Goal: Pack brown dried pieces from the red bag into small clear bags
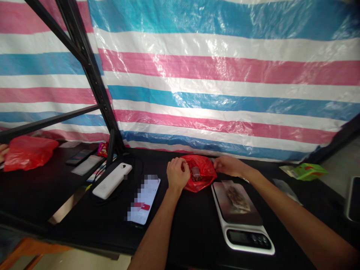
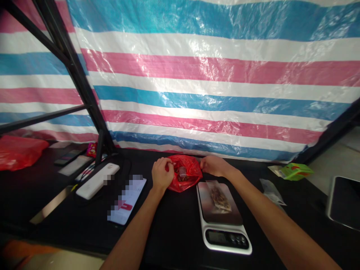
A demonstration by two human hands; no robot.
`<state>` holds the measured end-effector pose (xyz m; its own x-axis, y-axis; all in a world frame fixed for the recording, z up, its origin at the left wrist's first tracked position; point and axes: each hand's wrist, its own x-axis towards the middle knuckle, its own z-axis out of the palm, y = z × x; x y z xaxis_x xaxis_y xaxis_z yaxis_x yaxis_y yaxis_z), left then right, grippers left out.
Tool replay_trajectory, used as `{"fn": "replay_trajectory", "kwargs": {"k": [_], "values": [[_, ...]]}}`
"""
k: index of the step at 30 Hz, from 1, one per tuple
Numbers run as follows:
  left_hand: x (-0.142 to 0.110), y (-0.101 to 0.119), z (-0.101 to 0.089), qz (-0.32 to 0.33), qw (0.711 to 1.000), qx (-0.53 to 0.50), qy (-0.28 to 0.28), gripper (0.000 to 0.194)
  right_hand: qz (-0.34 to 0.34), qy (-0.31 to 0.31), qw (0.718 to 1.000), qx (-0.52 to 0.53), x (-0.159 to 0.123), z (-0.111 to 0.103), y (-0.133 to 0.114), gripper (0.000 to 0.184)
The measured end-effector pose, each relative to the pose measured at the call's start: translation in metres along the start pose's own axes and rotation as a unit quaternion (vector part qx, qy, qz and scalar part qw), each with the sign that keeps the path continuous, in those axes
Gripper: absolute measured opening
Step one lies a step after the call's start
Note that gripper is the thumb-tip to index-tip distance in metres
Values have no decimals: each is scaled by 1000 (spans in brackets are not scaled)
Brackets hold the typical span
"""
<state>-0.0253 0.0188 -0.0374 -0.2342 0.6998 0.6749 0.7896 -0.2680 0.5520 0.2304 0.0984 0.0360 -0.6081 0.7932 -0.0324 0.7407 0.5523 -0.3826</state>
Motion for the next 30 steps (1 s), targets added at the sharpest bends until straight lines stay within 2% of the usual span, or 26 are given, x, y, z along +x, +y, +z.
{"fn": "replay_trajectory", "kwargs": {"k": [3, 6, 9, 12, 14, 18, 20, 24, 27, 30], "values": [[0, 0, 0, 0, 1000, 2, 3, 18, -44, 56, 997, 32, -1, -8, -28, 20], [-1, 1, 0, 6, 1000, 3, 6, 19, -128, 86, 984, 89, -3, -10, -61, 21], [-2, 1, -1, 20, 1000, -9, 7, 20, -169, 97, 980, 38, -11, -10, -81, 20], [-1, 2, -2, 35, 999, -25, 8, 22, -115, 112, 987, -28, -31, -8, -76, 22], [-1, 3, -2, 44, 998, -34, 9, 22, -50, 99, 991, -74, -49, -5, -60, 26], [-1, 6, 0, 60, 997, -41, 6, 22, -7, 69, 992, -109, -82, 5, -25, 37], [-2, 7, 0, 64, 997, -45, 4, 22, 36, 83, 988, -125, -96, 15, -15, 45], [-4, 7, 1, 70, 996, -55, 2, 21, 115, 134, 965, -196, -118, 41, -14, 61], [-5, 7, 3, 75, 995, -62, 2, 22, 113, 146, 951, -246, -122, 58, -22, 66], [-5, 7, 3, 77, 995, -66, 7, 23, 104, 172, 943, -264, -118, 66, -31, 66]]}}
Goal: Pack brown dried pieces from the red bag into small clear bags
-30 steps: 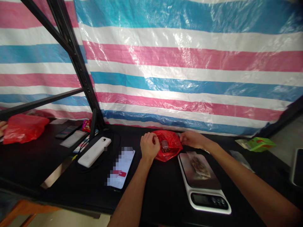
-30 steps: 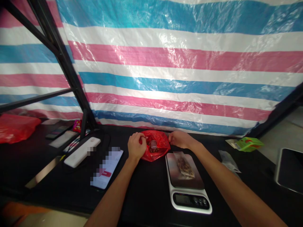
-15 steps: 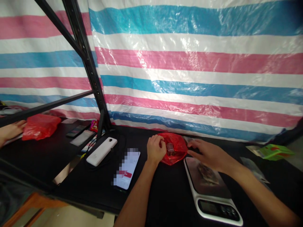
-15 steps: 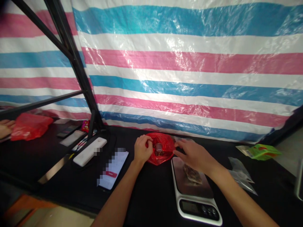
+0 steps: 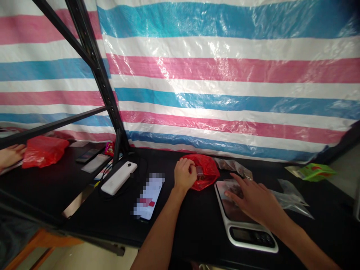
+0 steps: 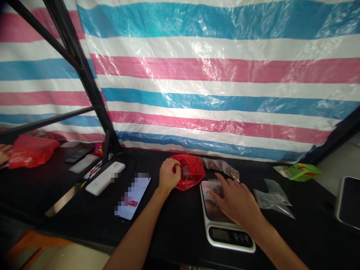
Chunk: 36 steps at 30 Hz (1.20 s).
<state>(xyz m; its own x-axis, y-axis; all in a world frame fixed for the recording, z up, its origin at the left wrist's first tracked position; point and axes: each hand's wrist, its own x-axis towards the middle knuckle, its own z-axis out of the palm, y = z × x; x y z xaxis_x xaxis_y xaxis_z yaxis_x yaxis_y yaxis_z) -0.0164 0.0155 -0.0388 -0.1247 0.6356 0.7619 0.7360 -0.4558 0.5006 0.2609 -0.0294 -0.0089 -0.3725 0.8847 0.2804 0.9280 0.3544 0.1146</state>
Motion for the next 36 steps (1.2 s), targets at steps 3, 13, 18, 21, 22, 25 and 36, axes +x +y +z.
{"fn": "replay_trajectory", "kwargs": {"k": [3, 13, 18, 21, 22, 25, 36], "values": [[0, 0, 0, 2, 1000, -2, 4, 23, 3, 24, 999, 25, 2, 2, -5, 58], [-1, -1, 2, -5, 1000, -10, 12, 24, -66, 62, 965, 247, 27, -1, -20, 56], [-2, -1, 3, -8, 1000, -14, 14, 24, -113, 46, 973, 196, 58, -5, -37, 50], [-2, -1, 2, -11, 1000, -13, 16, 25, -124, 36, 982, 140, 70, -2, -45, 49], [-2, -1, 1, -12, 1000, -13, 17, 25, -126, 34, 983, 126, 73, -1, -46, 50], [-1, 1, 0, -18, 1000, -11, 18, 26, -135, 31, 985, 103, 77, 1, -49, 52], [0, 1, 1, -28, 999, -15, 24, 26, -118, 33, 980, 155, 75, 2, -41, 42]]}}
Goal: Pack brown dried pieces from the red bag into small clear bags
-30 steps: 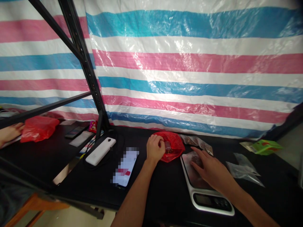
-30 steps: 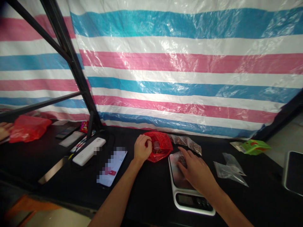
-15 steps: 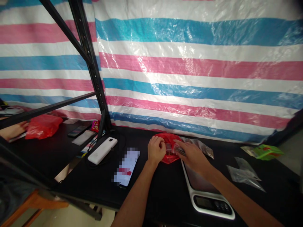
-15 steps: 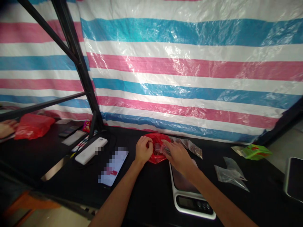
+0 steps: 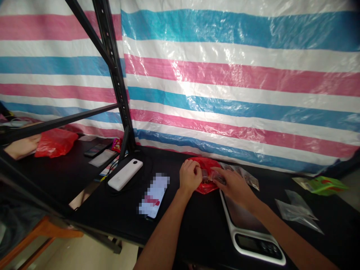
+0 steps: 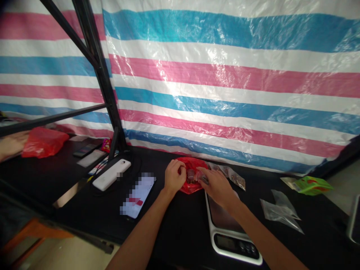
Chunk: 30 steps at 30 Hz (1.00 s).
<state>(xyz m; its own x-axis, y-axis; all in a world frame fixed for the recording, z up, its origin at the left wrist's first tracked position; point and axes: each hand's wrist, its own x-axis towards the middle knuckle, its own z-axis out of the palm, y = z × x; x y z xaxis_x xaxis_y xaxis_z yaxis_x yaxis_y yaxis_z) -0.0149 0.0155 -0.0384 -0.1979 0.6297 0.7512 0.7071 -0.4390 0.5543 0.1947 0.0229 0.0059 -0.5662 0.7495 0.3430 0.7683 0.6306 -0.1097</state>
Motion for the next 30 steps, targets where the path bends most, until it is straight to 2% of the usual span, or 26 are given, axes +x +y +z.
{"fn": "replay_trajectory", "kwargs": {"k": [6, 9, 14, 18, 21, 23, 26, 30], "values": [[0, 1, 0, 0, 1000, -8, -3, 25, 26, -18, 999, 20, -1, -7, -1, 43], [0, 0, 0, -3, 1000, -9, -3, 26, 41, -7, 998, 56, -6, -13, 2, 43], [1, -2, -2, -8, 1000, -6, 2, 26, 112, 15, 983, 144, -49, -13, 23, 47], [1, 1, -2, -3, 1000, -14, -8, 26, 116, 61, 987, 96, -79, -12, 36, 48], [-1, 3, -1, 4, 1000, -24, -16, 25, 116, 105, 985, 72, -82, -15, 45, 49], [-2, 3, 0, 9, 999, -27, -18, 25, 134, 142, 975, 109, -78, -18, 57, 46], [-2, 1, 0, 10, 1000, -24, -14, 25, 194, 182, 945, 192, -74, -17, 77, 48], [-2, -1, 0, 9, 1000, -16, -6, 26, 265, 244, 898, 252, -88, -3, 94, 49]]}}
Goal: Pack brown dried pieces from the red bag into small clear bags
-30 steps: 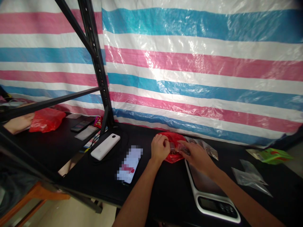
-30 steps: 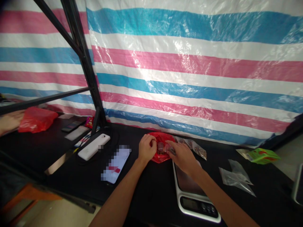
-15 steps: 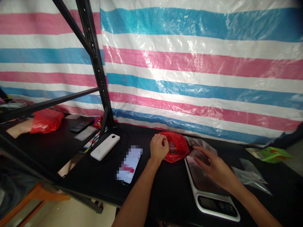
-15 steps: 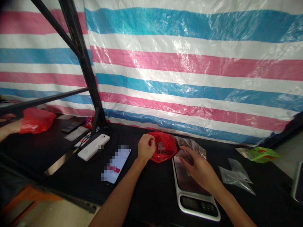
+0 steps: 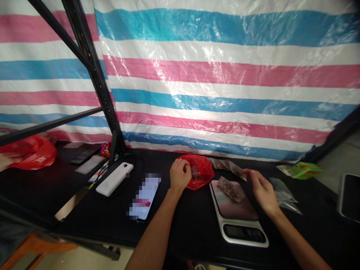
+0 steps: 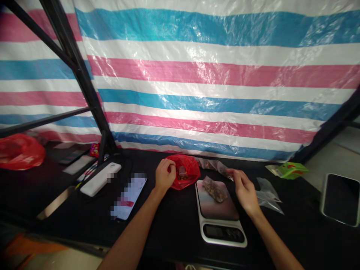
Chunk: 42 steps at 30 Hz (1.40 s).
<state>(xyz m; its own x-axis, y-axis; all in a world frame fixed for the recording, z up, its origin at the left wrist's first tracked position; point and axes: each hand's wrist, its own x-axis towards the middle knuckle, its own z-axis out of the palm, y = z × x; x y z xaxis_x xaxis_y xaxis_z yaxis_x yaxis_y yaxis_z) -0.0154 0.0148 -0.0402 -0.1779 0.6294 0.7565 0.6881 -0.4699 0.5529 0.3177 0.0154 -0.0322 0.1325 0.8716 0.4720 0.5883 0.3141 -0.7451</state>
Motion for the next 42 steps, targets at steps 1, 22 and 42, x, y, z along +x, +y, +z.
{"fn": "replay_trajectory", "kwargs": {"k": [1, 22, 42], "values": [[0, 0, 0, 1, 1000, 2, 0, 26, 0, 23, 1000, -2, -4, -1, 7, 48], [-3, 0, 0, -5, 1000, -17, -7, 24, -43, 41, 996, -64, -24, -3, 13, 37], [-2, 2, -1, -3, 999, -35, -15, 25, -176, -137, 954, -198, -29, 5, -52, 41]]}}
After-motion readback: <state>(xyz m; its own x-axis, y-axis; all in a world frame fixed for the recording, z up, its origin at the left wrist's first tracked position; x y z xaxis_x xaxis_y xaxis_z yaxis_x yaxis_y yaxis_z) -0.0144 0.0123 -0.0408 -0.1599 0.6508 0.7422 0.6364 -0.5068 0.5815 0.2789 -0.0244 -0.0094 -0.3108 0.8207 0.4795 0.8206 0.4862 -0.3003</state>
